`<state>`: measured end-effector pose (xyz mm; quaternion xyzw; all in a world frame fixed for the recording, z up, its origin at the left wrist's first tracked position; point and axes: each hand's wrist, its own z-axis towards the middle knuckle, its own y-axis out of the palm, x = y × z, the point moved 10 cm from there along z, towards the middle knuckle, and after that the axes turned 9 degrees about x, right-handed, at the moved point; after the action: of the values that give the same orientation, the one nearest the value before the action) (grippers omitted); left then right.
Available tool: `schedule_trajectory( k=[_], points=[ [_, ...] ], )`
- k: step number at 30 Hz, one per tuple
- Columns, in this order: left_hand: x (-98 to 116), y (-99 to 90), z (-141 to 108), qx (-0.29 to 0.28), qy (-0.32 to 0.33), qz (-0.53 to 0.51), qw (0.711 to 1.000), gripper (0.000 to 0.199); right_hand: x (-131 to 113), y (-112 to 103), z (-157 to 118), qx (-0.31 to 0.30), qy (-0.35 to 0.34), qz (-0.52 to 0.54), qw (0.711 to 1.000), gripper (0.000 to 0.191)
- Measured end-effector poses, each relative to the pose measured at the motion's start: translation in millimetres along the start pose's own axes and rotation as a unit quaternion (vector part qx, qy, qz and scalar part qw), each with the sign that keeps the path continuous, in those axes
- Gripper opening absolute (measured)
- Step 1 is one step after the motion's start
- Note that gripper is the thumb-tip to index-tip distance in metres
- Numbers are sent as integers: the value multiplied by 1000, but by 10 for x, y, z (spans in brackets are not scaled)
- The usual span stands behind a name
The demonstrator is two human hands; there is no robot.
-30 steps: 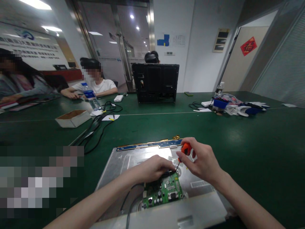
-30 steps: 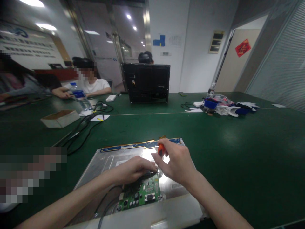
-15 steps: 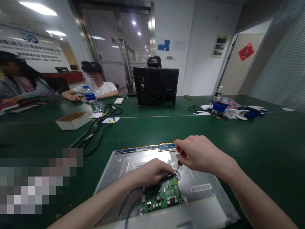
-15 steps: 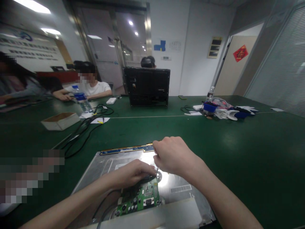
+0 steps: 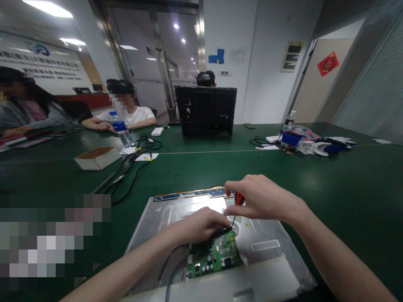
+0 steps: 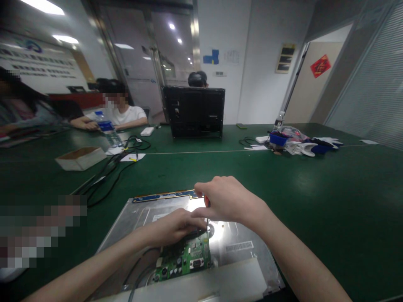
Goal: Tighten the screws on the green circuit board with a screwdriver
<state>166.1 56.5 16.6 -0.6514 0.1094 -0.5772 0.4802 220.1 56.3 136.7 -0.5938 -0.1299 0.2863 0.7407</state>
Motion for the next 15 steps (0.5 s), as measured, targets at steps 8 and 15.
schedule_trajectory(
  k=[8, 15],
  points=[
    [8, 2, 6, -1, 11, -14, 1000, 36, 15, 77, 65, -10, 21, -40, 999, 35],
    [-1, -7, 12, 0, 11, -27, 1000, 28, 4, 66, 55, -12, 8, -22, 1000, 23]
  ],
)
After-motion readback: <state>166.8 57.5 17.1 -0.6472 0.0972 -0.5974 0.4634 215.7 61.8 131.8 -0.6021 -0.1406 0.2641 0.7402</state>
